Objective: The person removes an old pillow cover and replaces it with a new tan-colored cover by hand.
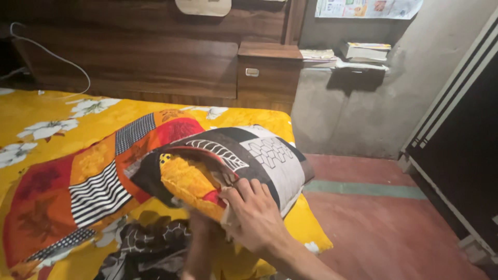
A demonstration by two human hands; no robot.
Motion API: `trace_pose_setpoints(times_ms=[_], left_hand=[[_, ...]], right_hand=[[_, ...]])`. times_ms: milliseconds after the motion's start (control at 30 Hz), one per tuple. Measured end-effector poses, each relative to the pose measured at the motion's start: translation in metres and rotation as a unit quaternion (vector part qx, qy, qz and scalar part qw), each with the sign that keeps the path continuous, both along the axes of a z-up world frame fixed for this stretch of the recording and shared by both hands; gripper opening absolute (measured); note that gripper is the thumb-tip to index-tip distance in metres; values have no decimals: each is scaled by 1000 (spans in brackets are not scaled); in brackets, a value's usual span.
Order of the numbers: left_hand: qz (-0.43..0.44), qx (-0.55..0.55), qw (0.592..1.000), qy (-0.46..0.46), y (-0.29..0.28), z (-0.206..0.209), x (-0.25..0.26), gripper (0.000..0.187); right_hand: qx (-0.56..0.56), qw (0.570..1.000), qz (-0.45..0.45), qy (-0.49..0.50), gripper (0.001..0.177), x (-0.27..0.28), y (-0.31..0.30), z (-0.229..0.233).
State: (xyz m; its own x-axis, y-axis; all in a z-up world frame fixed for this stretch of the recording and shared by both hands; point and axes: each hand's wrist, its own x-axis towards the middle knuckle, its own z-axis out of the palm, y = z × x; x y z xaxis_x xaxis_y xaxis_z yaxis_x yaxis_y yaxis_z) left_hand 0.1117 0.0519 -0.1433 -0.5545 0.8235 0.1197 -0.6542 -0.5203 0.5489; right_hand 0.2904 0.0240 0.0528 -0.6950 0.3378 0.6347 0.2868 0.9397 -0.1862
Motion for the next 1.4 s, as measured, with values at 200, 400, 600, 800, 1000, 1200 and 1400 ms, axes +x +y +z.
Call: trace_pose_setpoints(times_ms=[200,400,600,800,1000,1200,1400], left_hand=[[376,-122,905,159,-74,60,-78,72],[319,-230,866,310,-106,105,-131,78],[315,-348,739,483,-53,100,-136,49],[338,-426,717,436,-48,111,-126,38],[363,-285,761,456,-43,119,-120,37],[367,-315,782,393,-23,93,-143,36],[256,-271,924,86,15,31,-181,32]], right_hand=[[-8,999,32,11,62,4,-6,-5],[45,999,29,8,79,-25,-16,-14],[149,989,16,-13,82,-53,-35,-9],[-18,997,16,-69,93,-76,-37,-4],[99,989,-110,-19,93,-96,-35,-14],[20,996,-82,-5,64,-100,-16,-12],[-75,997,-9,21,50,-96,4,-18]])
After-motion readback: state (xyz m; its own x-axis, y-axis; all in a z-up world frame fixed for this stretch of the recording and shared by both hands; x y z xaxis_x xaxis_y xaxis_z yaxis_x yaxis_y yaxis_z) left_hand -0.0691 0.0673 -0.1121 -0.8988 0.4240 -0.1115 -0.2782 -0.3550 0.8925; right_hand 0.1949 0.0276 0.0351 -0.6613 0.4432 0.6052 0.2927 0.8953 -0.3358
